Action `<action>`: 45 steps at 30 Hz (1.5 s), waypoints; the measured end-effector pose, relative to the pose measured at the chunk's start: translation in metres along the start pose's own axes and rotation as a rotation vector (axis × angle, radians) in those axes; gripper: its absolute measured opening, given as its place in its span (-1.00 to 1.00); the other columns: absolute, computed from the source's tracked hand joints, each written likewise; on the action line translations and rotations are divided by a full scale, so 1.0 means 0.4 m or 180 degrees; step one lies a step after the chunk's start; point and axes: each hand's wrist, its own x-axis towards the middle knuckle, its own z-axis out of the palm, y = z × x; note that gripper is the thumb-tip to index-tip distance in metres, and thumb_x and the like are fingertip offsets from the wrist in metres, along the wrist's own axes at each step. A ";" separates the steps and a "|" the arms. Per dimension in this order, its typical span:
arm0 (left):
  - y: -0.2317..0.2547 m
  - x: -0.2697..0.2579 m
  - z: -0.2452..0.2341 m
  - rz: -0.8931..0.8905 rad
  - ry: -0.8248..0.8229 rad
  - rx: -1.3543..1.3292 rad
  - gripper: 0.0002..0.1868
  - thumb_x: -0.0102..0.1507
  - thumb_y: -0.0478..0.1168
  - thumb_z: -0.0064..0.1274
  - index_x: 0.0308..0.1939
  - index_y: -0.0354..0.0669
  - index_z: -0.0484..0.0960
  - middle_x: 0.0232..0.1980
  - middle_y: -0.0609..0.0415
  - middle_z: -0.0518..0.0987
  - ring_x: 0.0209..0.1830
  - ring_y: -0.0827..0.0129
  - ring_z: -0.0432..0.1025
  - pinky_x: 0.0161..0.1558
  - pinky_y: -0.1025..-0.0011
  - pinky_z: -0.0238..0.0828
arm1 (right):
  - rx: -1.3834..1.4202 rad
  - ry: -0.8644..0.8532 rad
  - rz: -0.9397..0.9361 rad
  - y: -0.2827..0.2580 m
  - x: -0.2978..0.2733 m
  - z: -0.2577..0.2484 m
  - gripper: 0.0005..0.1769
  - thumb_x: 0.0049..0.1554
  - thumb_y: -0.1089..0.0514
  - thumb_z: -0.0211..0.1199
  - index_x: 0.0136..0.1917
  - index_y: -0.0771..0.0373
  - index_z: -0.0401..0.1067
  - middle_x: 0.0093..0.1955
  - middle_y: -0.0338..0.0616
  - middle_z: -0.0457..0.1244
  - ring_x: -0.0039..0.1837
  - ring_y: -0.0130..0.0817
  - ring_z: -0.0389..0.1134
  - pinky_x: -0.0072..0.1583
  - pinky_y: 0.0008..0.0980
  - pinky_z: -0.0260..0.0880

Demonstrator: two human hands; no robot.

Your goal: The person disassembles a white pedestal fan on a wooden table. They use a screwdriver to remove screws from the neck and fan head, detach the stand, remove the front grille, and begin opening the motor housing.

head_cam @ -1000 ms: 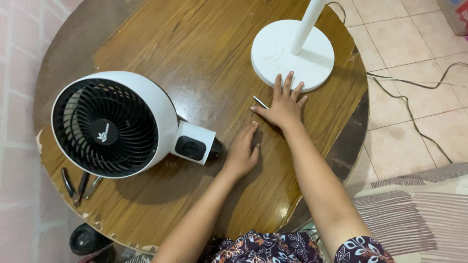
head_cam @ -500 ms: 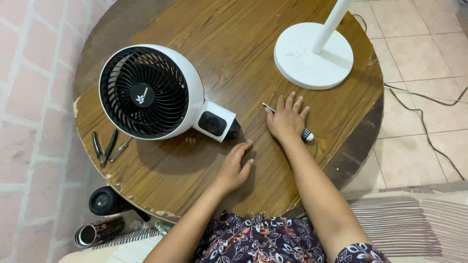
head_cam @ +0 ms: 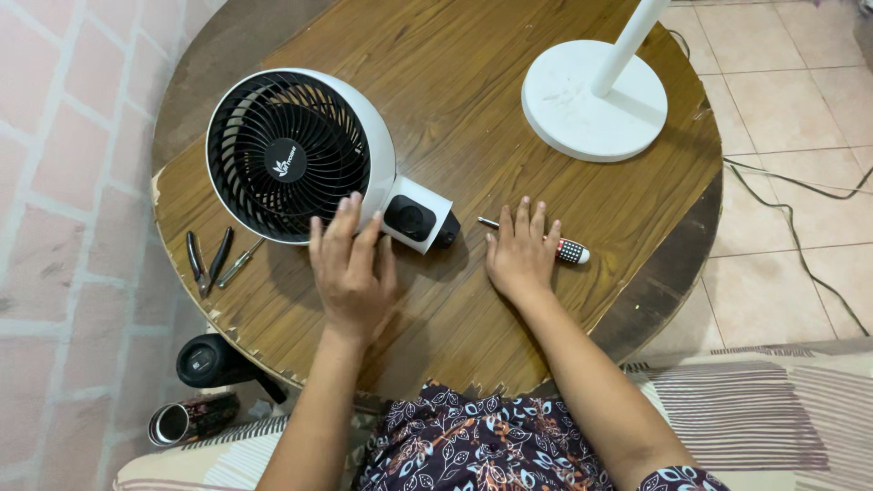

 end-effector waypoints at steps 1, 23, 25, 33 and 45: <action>-0.011 0.011 0.005 -0.0030 -0.0083 0.0098 -0.58 0.35 -0.21 0.18 0.27 -0.21 0.55 0.49 -0.12 0.40 0.53 0.05 0.27 0.57 -0.16 -0.09 | -0.0042 -0.0053 -0.0002 0.002 0.003 -0.005 -0.30 0.27 -0.18 -0.02 0.53 0.24 0.19 0.64 0.18 -0.07 0.66 0.18 -0.20 0.52 0.35 -0.32; -0.015 -0.011 0.099 -0.0303 -0.0237 0.0500 -0.53 0.40 -0.38 -0.04 0.41 -0.06 0.46 0.55 0.18 0.35 0.60 0.22 0.12 0.55 -0.16 -0.39 | 0.0331 0.0415 -0.0176 0.079 0.088 0.070 -0.67 0.19 0.14 0.10 0.22 0.16 0.45 0.52 -0.04 0.23 0.53 0.04 0.18 0.53 0.03 0.02; -0.004 -0.007 0.109 -0.0290 -0.0227 0.0515 -0.53 0.40 -0.38 -0.03 0.40 -0.04 0.47 0.54 0.20 0.35 0.59 0.23 0.14 0.55 -0.14 -0.37 | 0.0418 0.0501 -0.0115 0.083 0.089 0.075 -0.76 0.21 0.13 0.11 0.12 0.17 0.45 0.50 -0.07 0.26 0.52 0.02 0.21 0.49 0.01 0.09; 0.041 0.000 0.131 -0.0256 -0.0211 0.0651 -0.53 0.39 -0.36 -0.02 0.39 0.01 0.50 0.51 0.23 0.38 0.55 0.25 0.17 0.54 -0.10 -0.34 | 0.0006 0.1094 -0.0052 0.062 0.065 0.035 -0.81 0.13 0.03 0.26 -0.08 0.16 0.52 0.31 -0.11 0.35 0.29 -0.05 0.36 0.31 0.04 0.19; 0.116 -0.013 0.142 0.0296 -0.0299 0.0377 -0.52 0.30 -0.35 -0.01 0.30 -0.03 0.66 0.43 0.21 0.42 0.36 0.36 0.21 0.24 0.17 -0.03 | 0.0657 0.2094 -0.0080 0.076 0.051 -0.014 -0.86 0.35 0.08 0.23 0.12 0.14 0.50 -0.10 -0.23 0.35 -0.04 -0.25 0.36 -0.01 -0.28 0.25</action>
